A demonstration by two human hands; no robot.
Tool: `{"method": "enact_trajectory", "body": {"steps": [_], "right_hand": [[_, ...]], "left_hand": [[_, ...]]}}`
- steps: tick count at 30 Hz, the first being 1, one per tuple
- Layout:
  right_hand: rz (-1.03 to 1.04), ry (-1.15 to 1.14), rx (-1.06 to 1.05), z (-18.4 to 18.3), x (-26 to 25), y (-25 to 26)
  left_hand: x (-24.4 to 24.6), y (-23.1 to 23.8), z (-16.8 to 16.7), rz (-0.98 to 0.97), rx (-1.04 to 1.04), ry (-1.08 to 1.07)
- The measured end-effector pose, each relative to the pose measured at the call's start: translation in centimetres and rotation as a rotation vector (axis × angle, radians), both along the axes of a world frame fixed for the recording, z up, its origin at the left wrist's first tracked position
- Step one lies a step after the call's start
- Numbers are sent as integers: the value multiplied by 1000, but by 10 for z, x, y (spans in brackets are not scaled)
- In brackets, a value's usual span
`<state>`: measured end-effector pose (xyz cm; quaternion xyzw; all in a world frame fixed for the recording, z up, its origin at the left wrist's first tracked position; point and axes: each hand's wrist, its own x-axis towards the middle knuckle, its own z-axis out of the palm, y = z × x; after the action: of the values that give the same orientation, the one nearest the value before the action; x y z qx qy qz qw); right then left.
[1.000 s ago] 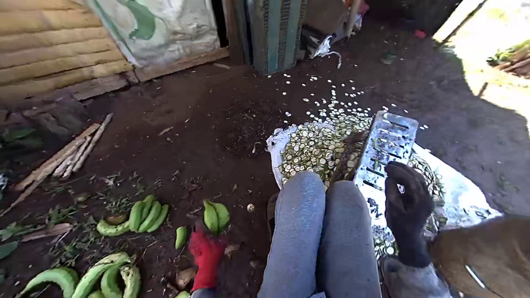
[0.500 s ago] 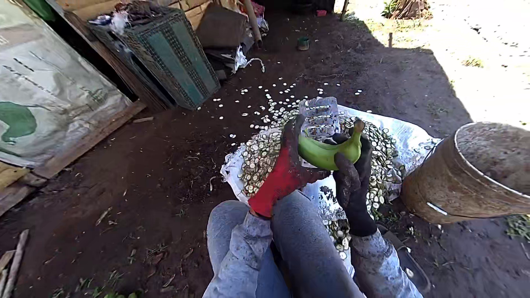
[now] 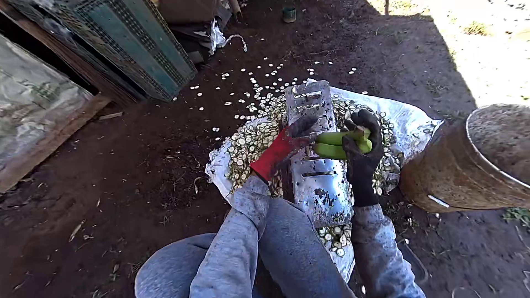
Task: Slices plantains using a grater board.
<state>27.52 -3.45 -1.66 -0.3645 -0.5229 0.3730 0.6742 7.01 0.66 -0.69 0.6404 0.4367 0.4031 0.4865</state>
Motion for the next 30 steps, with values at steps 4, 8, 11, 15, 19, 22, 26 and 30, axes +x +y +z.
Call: {"method": "enact_trajectory", "body": {"steps": [4, 8, 11, 15, 19, 22, 26, 30], "right_hand": [[97, -263, -33, -79, 53, -36], [38, -497, 117, -85, 47, -20], [-56, -637, 323, -79, 21, 83], [-54, -734, 380, -53, -7, 177], [74, -678, 297, -69, 17, 73], [152, -610, 241, -92, 39, -17], [92, -654, 365, -91, 24, 51], [35, -766, 425, -68, -19, 187]], "left_hand": [[-32, -24, -56, 393, -184, 226], [-26, -8, -102, 373, -329, 316], [-14, 0, -117, 295, -384, 329], [-14, 1, -115, 336, -404, 312], [-9, -3, -115, 373, -377, 234], [7, 11, -129, 447, -249, 291], [22, 26, -142, 559, -162, 370], [15, 16, -133, 520, -237, 398]]}}
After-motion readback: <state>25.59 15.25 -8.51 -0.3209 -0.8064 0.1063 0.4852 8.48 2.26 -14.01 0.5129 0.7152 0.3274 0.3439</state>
